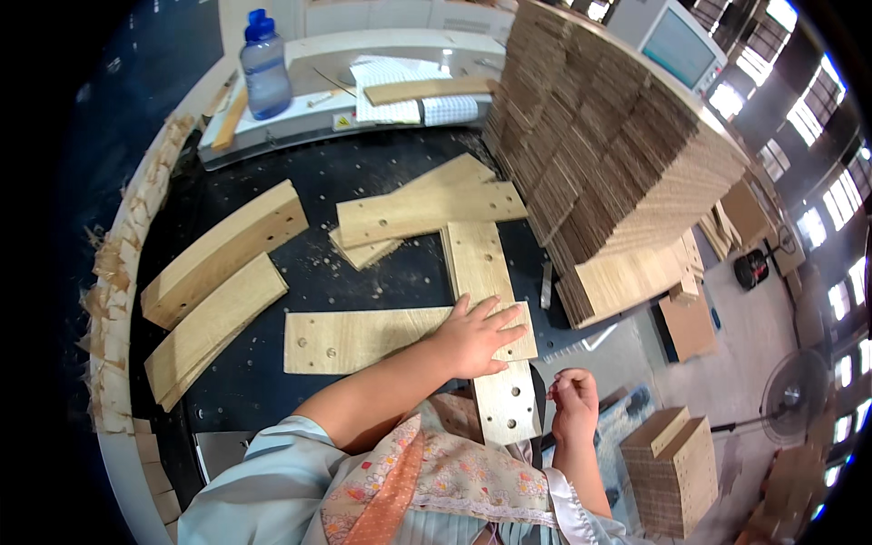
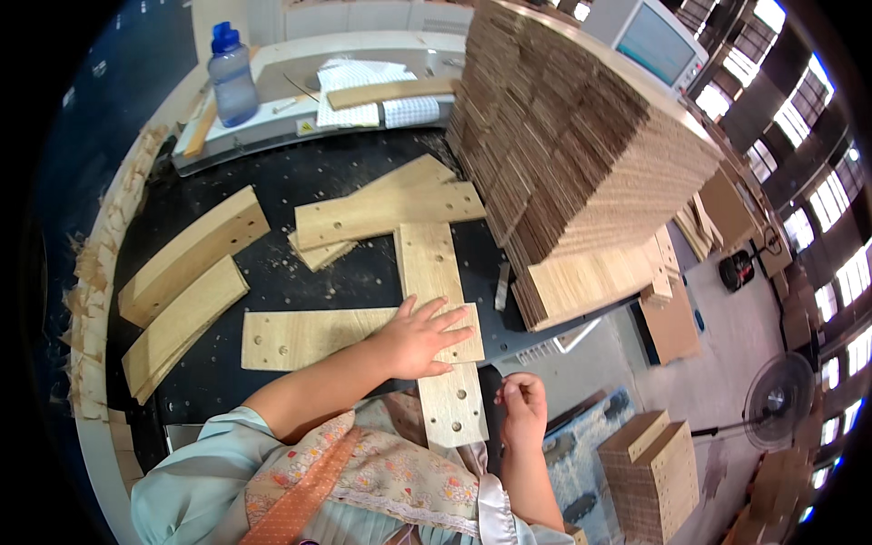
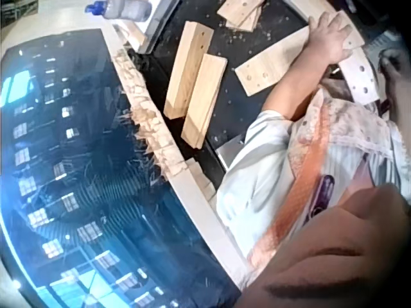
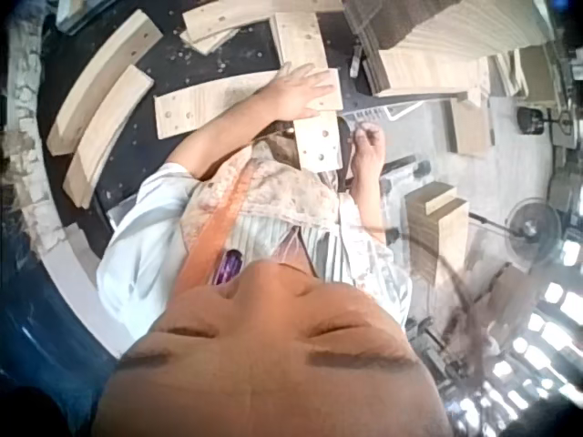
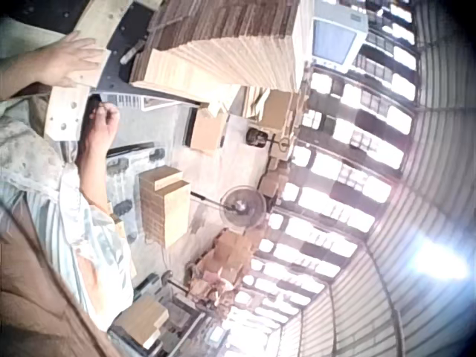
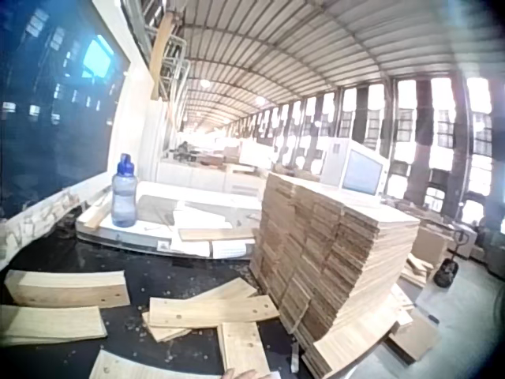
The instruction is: The person uses a sanding block to smooth the edges of small, pre-drilled wooden pieces. They handle the pieces one by one, sanding the edges and corners, then stacking the finished pieces on the table.
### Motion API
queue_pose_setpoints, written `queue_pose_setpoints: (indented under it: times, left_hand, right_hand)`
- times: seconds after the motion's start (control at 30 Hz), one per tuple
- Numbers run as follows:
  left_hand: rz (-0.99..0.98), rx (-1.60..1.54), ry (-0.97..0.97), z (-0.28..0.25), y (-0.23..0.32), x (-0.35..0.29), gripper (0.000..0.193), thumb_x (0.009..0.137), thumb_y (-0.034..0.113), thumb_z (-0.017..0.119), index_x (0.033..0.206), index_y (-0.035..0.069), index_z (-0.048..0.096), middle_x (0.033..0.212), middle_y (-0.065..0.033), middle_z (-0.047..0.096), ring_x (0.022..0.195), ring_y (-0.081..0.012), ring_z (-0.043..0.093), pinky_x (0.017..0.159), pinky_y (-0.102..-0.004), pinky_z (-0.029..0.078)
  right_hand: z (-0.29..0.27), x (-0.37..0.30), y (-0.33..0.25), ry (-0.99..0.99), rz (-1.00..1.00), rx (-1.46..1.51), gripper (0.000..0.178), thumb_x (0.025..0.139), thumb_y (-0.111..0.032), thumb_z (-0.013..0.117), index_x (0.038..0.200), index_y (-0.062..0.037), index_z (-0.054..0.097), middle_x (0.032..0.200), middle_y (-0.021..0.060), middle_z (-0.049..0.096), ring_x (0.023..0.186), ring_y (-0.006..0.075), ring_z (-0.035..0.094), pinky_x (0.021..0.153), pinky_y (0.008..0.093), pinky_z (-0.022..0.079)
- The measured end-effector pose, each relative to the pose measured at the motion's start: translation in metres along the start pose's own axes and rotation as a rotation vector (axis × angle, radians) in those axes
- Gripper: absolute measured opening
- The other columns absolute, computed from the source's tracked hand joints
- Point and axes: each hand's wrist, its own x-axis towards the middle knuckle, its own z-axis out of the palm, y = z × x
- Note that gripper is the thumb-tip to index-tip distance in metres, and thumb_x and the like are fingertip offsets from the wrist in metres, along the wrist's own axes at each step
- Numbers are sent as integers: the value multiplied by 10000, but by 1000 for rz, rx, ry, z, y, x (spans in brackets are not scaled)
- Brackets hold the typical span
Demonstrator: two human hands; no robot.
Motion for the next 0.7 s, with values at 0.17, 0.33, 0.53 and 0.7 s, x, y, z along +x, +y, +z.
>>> queue_pose_setpoints:
  times: [0.17,0.33,0.53,0.7]
  left_hand:
    - [-30,31,6,-3,-18,-9,723,839,515,623,1471,276,368,1575,-60,236,1437,-353,221,1087,-672,204]
    - [-29,65,-3,-9,-24,-18,765,857,592,562,1497,255,312,1587,-90,183,1451,-371,170,1082,-695,186]
    - [-7,57,141,-28,-19,-46,773,816,506,672,1453,178,383,1537,-112,268,1415,-346,242,1071,-660,246]
    - [74,-494,372,-28,-7,-64,599,836,420,700,1325,116,537,1326,-131,524,1208,-299,523,991,-454,429]
  right_hand:
    - [-3,4,3,-81,-68,-59,240,722,139,420,824,4,591,777,118,639,724,182,603,696,269,461]
    - [13,5,-1,-108,-22,55,179,808,82,451,879,2,595,748,90,619,666,174,594,637,271,478]
    - [30,3,-9,-147,26,55,99,925,2,527,918,2,626,761,49,620,648,124,576,616,238,461]
    - [67,-6,-22,-322,-3,-185,51,934,-51,599,905,-21,629,746,10,610,628,79,547,581,212,440]
